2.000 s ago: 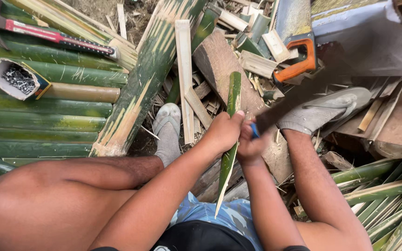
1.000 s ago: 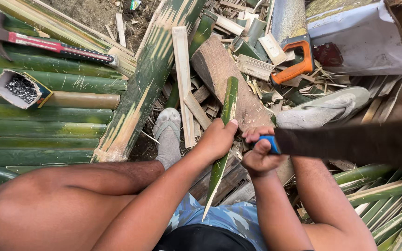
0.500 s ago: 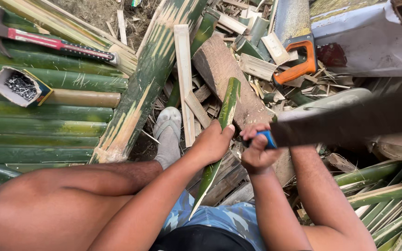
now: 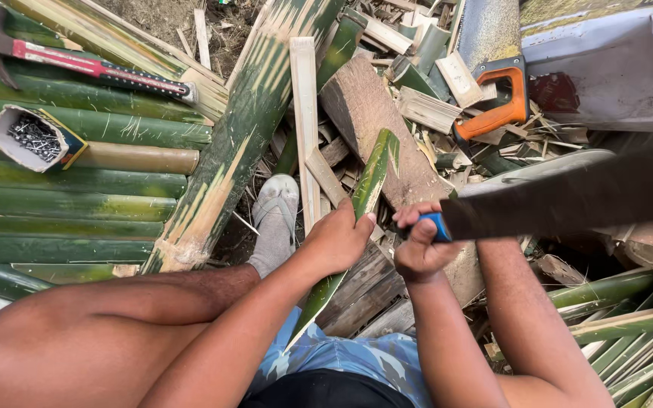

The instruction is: The person splits bamboo strips with a machete and hammers nails into a bamboo frame to assemble a structure. They repeatedly cut strips, position them, and secure them with nails.

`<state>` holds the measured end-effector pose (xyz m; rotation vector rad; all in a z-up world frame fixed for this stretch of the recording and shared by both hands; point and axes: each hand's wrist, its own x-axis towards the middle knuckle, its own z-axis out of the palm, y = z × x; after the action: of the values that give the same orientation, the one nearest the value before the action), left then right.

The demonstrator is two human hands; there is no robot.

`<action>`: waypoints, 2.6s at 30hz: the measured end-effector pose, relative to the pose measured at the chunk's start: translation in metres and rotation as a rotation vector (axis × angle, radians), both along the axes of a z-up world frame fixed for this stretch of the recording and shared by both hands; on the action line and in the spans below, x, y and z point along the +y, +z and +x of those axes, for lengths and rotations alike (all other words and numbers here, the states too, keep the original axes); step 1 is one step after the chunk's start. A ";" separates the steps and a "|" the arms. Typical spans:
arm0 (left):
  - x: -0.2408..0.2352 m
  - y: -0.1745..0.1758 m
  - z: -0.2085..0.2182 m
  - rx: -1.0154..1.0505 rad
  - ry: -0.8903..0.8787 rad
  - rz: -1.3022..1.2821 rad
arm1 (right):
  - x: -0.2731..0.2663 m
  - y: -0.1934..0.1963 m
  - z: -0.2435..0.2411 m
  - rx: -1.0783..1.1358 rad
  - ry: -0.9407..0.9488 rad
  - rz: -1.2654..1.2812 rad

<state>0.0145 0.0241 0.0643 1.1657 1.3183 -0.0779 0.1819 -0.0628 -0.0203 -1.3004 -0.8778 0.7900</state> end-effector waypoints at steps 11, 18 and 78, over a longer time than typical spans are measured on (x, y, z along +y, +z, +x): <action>0.000 0.004 -0.004 0.061 -0.100 0.096 | 0.022 0.002 -0.003 -0.429 0.063 -0.521; 0.003 -0.005 -0.017 0.038 -0.140 0.053 | 0.028 -0.012 -0.009 -0.612 0.120 -0.445; 0.006 -0.024 -0.050 0.445 -0.462 0.474 | 0.026 -0.066 0.018 0.044 0.196 -0.867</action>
<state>-0.0351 0.0304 0.0406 1.9286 1.4677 -0.3970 0.1994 -0.0372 -0.0861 -1.9473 -0.6394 1.4406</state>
